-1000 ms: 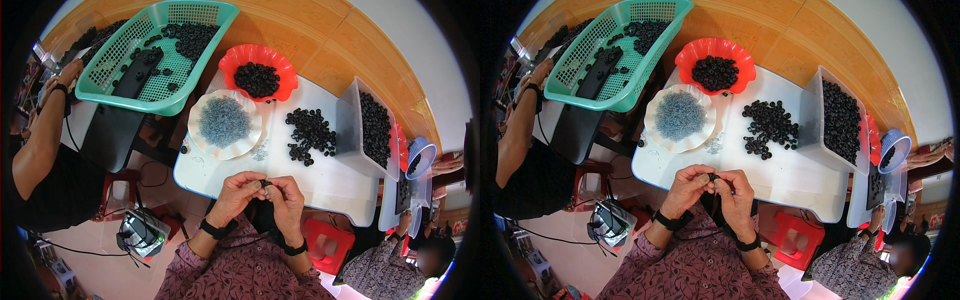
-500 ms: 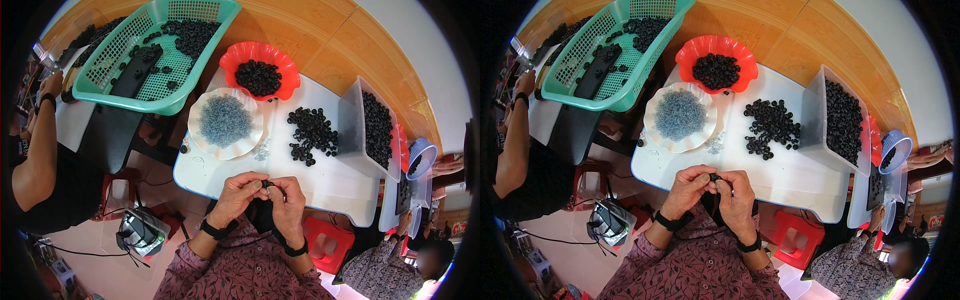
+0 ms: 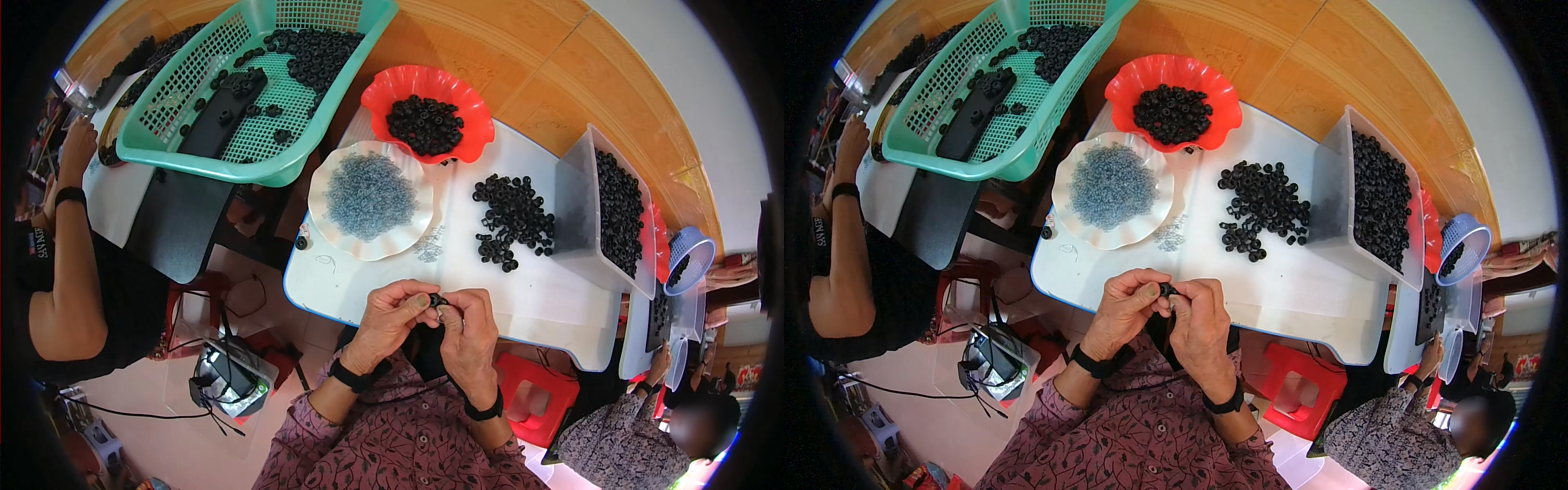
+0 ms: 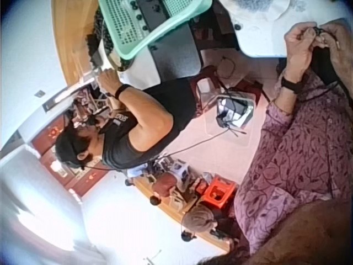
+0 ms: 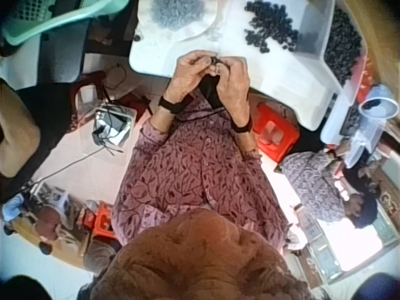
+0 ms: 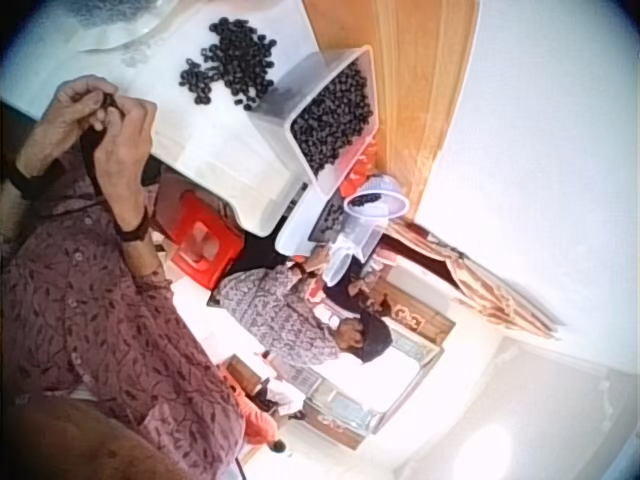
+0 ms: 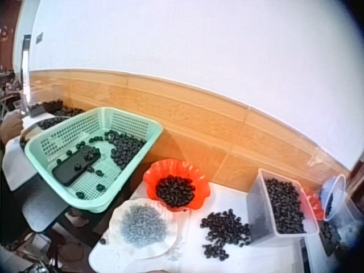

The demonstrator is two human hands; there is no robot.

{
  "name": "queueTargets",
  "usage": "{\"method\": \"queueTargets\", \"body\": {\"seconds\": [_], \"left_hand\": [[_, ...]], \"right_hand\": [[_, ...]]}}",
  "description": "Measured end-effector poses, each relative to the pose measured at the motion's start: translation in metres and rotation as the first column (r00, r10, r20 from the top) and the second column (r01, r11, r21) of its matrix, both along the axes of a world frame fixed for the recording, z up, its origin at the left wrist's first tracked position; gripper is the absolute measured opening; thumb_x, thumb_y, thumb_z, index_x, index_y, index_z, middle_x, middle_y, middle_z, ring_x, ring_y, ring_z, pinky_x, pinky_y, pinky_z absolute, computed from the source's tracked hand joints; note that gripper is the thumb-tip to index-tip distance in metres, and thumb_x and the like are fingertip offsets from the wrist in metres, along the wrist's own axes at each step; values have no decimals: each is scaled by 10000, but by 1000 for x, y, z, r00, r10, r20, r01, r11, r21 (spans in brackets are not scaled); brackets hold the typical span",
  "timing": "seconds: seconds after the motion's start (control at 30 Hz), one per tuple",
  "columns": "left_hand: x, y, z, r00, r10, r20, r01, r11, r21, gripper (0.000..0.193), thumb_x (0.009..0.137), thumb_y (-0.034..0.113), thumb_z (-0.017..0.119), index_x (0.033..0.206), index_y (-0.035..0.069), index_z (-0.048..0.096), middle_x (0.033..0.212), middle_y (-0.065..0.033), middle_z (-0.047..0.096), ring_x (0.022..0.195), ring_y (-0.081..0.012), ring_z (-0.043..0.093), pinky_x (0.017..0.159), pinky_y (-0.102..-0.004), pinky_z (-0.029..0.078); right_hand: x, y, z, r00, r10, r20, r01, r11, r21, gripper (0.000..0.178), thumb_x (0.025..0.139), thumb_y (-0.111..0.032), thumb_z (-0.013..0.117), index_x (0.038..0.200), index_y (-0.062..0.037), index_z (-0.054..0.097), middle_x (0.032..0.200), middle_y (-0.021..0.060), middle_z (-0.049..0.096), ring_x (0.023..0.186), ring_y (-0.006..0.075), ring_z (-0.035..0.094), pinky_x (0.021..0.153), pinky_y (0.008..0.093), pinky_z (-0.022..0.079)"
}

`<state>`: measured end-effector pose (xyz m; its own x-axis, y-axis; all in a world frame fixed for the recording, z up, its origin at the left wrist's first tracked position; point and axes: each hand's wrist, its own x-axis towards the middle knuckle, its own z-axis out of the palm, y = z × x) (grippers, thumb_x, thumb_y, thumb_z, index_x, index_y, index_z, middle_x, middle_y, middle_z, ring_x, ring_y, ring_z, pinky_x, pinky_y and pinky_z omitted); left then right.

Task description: Sorting small black plastic or rubber components into various containers on a work table.

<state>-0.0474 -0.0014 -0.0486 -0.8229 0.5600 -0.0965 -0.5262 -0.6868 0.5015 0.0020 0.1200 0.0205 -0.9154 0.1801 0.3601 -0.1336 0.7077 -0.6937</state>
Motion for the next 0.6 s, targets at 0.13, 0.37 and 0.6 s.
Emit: {"method": "queueTargets", "body": {"seconds": [0.13, 0.37, 0.6], "left_hand": [[0, 0, 1, 1000, 2, 3, -2, 1000, -11, 220, 931, 60, 584, 1125, -40, 618, 860, -99, 668, 755, -155, 656, 706, -255, 560], [1, 2, -1, 999, 24, -23, -24, 1000, -10, 215, 930, 47, 581, 1125, -37, 616, 863, -100, 669, 751, -157, 653, 699, -256, 562], [3, 4, -4, 998, 68, -4, -68, 998, 1, 189, 924, 27, 582, 1096, -46, 609, 857, -112, 671, 714, -162, 655, 665, -267, 569]], "right_hand": [[0, 0, -2, 1000, 10, -13, -9, 999, 40, 185, 838, 63, 586, 1006, 5, 533, 934, 166, 531, 733, 318, 610, 613, 380, 506], [-2, -1, -2, 1000, 23, -5, -22, 998, 61, 194, 838, 70, 575, 1013, 9, 519, 928, 179, 524, 722, 338, 603, 589, 398, 500], [-3, -1, 1, 999, 38, -10, -37, 996, 85, 166, 853, 66, 557, 1006, 15, 515, 919, 186, 519, 704, 342, 598, 583, 401, 498]]}}
